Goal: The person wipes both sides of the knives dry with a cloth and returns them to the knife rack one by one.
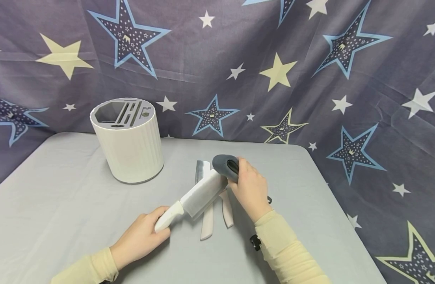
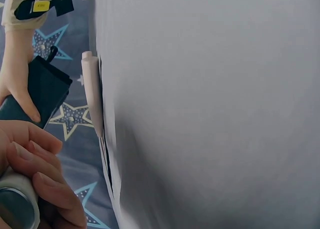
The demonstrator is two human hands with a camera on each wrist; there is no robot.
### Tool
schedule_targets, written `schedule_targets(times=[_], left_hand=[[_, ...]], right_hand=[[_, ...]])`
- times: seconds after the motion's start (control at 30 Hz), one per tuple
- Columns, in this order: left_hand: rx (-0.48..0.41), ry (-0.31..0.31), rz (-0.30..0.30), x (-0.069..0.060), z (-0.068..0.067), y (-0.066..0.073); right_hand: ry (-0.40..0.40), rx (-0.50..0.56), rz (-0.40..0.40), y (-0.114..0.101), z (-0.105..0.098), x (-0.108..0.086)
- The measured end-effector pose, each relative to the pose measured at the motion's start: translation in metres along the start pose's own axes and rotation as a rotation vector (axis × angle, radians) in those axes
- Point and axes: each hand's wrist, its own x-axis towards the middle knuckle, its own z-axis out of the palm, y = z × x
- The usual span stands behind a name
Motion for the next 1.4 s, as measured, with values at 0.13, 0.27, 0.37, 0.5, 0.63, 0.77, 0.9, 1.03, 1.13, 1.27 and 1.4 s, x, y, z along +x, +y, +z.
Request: schedule_targets(times=[0.13,0.27,0.37,0.5,0.63,0.77,0.9,1.03,1.13,1.27,1.4], left_hand=[[0.007,0.0,-0.004,0.0,0.0,0.0],[0.011,0.001,-0.007,0.0,0.001,0.0],[0.01,0.005,-0.005,0.001,0.001,0.001],[0.008,0.008,0.002,0.001,0.001,0.001],[0.006,0.008,0.005,0.001,0.001,0.001],[0.007,0.012,0.001,0.001,0.001,0.001],[0.01,0.016,-0.001,0.0,0.001,0.001],[0.008,0.018,0.001,0.0,0.001,0.0],[0.008,0.02,0.0,-0.001,0.001,0.0],[0.005,0.021,-0.001,0.0,0.002,0.0],[-0.004,0.024,0.003,0.0,0.002,0.0]], right_hand=[[0.0,-0.008,0.001,0.0,0.001,0.0],[-0.006,-0.013,0.008,-0.001,0.002,-0.001],[-0.006,-0.008,0.005,-0.002,0.002,-0.001],[-0.006,-0.006,-0.002,-0.004,0.003,-0.001],[-0.005,-0.008,-0.01,-0.005,0.003,-0.002],[-0.001,-0.011,-0.021,-0.007,0.003,-0.003],[0.002,-0.008,-0.021,-0.009,0.003,-0.004],[0.009,-0.006,-0.023,-0.011,0.004,-0.004],[0.011,-0.006,-0.026,-0.012,0.004,-0.005],[0.005,-0.005,-0.028,-0.015,0.005,-0.006],[0.011,-0.003,-0.047,-0.017,0.006,-0.007]])
